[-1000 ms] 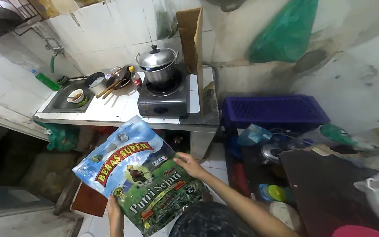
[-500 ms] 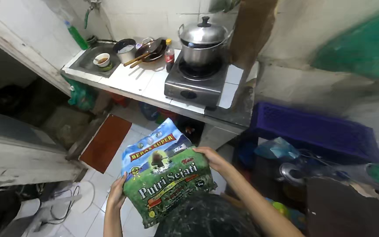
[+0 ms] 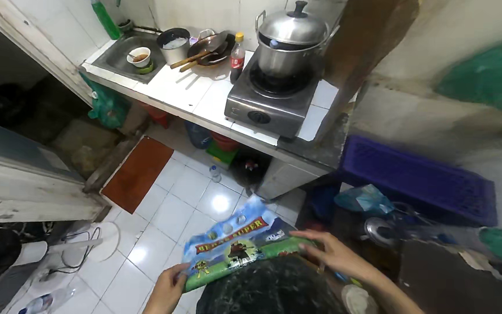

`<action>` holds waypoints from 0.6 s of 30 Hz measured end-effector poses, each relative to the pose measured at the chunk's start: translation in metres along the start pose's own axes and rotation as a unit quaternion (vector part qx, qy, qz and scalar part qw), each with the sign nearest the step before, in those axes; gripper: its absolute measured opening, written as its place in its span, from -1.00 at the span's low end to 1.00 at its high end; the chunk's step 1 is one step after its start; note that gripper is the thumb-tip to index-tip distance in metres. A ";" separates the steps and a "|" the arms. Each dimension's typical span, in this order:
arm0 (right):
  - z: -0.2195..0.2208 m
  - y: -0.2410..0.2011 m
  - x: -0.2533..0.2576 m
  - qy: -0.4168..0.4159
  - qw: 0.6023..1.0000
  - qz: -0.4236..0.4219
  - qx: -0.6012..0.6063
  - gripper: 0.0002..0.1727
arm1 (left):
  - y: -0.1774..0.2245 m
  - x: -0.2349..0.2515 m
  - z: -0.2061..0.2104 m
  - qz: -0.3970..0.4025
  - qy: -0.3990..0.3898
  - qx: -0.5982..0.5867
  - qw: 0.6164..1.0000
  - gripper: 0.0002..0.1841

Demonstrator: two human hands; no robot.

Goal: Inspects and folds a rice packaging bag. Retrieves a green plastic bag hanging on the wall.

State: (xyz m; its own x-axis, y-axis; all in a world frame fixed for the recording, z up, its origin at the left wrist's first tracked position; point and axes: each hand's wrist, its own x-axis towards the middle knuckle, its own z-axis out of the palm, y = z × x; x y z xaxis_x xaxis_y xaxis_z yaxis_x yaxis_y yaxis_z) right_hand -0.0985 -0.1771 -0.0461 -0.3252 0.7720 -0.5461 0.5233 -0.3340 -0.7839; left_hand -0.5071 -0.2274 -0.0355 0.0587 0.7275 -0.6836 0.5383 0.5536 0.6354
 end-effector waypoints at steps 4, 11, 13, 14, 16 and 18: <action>-0.016 -0.001 -0.013 -0.088 0.990 0.009 -0.114 -0.45 | -0.005 -0.009 -0.012 0.027 -0.177 0.071 0.981 -0.56; -0.008 0.047 -0.004 -0.038 0.981 -0.168 -0.092 -0.70 | -0.042 0.008 0.006 0.234 -0.095 0.158 0.954 -0.56; -0.002 0.080 0.005 -0.066 0.975 -0.214 -0.002 -0.71 | -0.058 0.020 0.024 0.291 -0.085 0.082 0.949 -0.68; 0.002 0.088 0.008 -0.078 0.976 -0.204 0.025 -0.68 | -0.065 0.024 0.035 0.310 -0.084 0.032 0.946 -0.76; 0.010 0.088 0.012 -0.087 0.986 -0.146 0.001 -0.56 | -0.071 0.026 0.055 0.311 -0.046 -0.041 0.948 -0.81; 0.019 0.082 0.015 -0.101 0.988 -0.117 -0.027 -0.38 | -0.074 0.026 0.066 0.279 -0.011 -0.066 0.958 -0.71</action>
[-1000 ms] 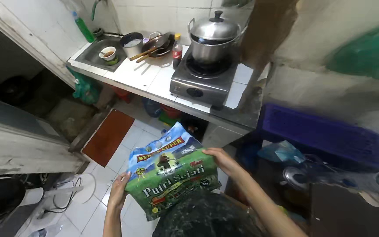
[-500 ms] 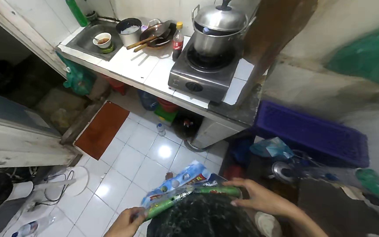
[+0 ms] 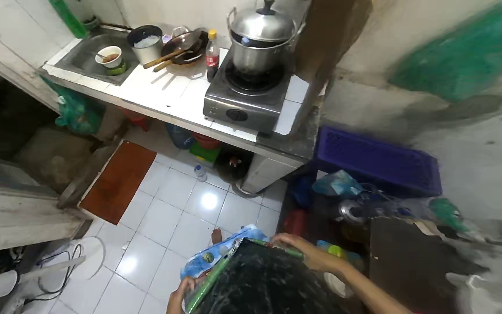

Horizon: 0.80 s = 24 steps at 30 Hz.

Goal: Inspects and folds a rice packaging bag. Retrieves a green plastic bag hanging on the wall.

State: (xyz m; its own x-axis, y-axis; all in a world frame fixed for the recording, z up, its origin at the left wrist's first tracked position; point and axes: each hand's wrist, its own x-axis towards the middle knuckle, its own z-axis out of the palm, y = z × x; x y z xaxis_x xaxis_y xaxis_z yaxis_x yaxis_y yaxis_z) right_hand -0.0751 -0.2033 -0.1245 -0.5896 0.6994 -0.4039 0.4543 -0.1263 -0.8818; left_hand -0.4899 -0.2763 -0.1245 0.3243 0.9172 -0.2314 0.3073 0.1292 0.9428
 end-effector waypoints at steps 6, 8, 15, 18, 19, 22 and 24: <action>0.009 0.016 0.016 -0.039 0.998 0.021 -0.050 -0.71 | 0.010 -0.002 0.000 -0.037 -0.047 0.093 0.994 -0.51; 0.009 0.027 0.016 -0.013 0.998 0.013 -0.056 -0.70 | -0.016 -0.002 0.002 0.020 -0.036 0.150 0.988 -0.57; 0.048 0.069 0.029 0.186 0.971 -0.150 0.021 -0.66 | -0.036 0.025 0.002 0.145 0.033 0.160 0.976 -0.70; 0.039 0.028 0.040 0.221 0.973 -0.052 0.027 -0.53 | -0.030 0.048 0.011 0.079 0.061 0.110 0.989 -0.66; 0.032 0.007 0.046 0.223 0.974 0.002 0.027 -0.51 | -0.015 0.060 0.015 0.037 0.076 0.099 0.992 -0.67; 0.014 -0.048 0.073 0.209 0.973 0.093 -0.012 -0.47 | 0.026 0.098 0.023 -0.040 0.074 0.054 0.995 -0.62; 0.012 -0.077 0.093 0.191 0.973 0.117 -0.049 -0.46 | 0.043 0.119 0.031 -0.054 0.052 0.039 0.996 -0.61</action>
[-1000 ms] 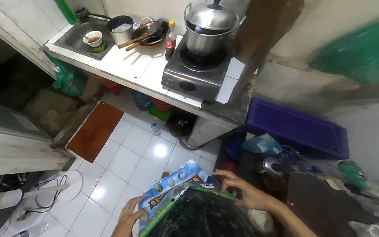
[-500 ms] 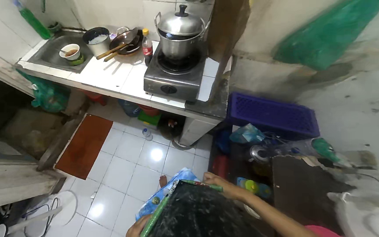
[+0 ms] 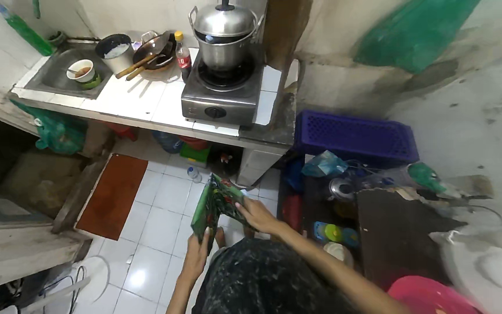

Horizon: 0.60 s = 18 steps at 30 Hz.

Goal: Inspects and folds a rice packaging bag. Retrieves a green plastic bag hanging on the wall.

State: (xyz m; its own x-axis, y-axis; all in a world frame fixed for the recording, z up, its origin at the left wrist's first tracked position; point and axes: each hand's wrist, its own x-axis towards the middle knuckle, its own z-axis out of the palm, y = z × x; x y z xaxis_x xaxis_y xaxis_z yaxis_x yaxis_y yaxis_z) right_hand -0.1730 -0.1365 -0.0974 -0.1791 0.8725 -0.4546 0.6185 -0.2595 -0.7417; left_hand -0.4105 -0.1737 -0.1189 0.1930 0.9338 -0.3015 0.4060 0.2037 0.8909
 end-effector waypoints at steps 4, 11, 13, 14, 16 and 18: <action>0.015 -0.044 0.016 -0.068 0.997 0.032 -0.005 -0.32 | 0.025 0.021 0.029 0.000 -0.040 -0.030 0.999 -0.60; 0.020 -0.046 0.017 -0.081 0.966 -0.103 0.225 -0.04 | 0.037 0.027 0.033 0.048 -0.038 0.007 0.998 -0.34; 0.026 -0.043 0.019 -0.063 0.964 -0.139 0.218 0.17 | 0.044 0.026 0.031 0.032 -0.064 0.027 0.997 -0.18; 0.028 -0.042 0.019 -0.049 0.963 -0.146 0.221 0.15 | 0.046 0.026 0.030 0.042 -0.069 0.052 0.995 -0.09; 0.022 -0.043 0.017 -0.014 0.961 -0.136 0.240 -0.15 | 0.041 0.027 0.026 0.098 -0.080 0.080 0.989 0.06; 0.005 -0.046 0.011 0.025 0.960 -0.091 0.264 -0.44 | 0.040 0.025 0.012 0.133 -0.077 0.085 0.984 0.03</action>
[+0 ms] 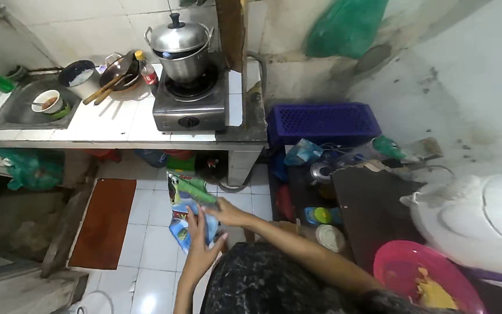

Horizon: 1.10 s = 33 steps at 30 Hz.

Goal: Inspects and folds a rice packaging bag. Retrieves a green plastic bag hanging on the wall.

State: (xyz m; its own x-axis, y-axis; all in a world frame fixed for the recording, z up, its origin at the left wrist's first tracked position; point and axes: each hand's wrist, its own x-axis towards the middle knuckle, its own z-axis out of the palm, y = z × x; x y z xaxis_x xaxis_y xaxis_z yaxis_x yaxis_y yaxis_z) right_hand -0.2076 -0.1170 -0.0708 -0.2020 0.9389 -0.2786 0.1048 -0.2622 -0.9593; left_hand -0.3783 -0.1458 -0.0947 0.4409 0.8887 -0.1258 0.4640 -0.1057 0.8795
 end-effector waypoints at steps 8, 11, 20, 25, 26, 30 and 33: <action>-0.043 0.013 -0.017 0.175 0.968 -0.020 0.178 -0.62 | -0.015 0.007 -0.046 -0.093 0.270 0.008 0.958 -0.27; -0.044 0.014 -0.024 0.174 0.973 -0.060 0.142 -0.73 | -0.005 0.017 -0.045 -0.126 0.257 -0.058 0.956 -0.59; -0.050 0.000 -0.029 0.017 0.943 -0.334 0.003 -0.68 | -0.019 0.027 -0.027 0.019 0.240 0.072 0.968 -0.69; -0.045 -0.025 -0.024 0.008 0.925 -0.376 -0.063 -0.46 | -0.011 0.034 -0.034 0.026 0.267 0.089 0.959 -0.81; -0.046 -0.027 -0.024 0.021 0.928 -0.365 -0.074 -0.33 | -0.011 0.036 -0.036 0.021 0.269 0.085 0.959 -0.81; -0.049 -0.026 -0.026 0.038 0.941 -0.331 -0.064 -0.05 | -0.012 0.037 -0.042 -0.011 0.298 -0.024 0.954 -0.72; -0.046 -0.025 -0.032 0.047 0.938 -0.336 -0.077 0.03 | -0.003 0.037 -0.042 -0.100 0.330 -0.160 0.925 -0.73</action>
State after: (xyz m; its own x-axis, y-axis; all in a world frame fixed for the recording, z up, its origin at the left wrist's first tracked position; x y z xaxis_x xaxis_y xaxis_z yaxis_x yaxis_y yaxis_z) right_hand -0.1591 -0.1305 -0.0357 -0.1871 0.8978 0.3987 0.1250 0.4243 -0.8968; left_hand -0.3956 -0.0936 -0.0830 -0.2427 0.9663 -0.0862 0.1884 0.1341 0.9729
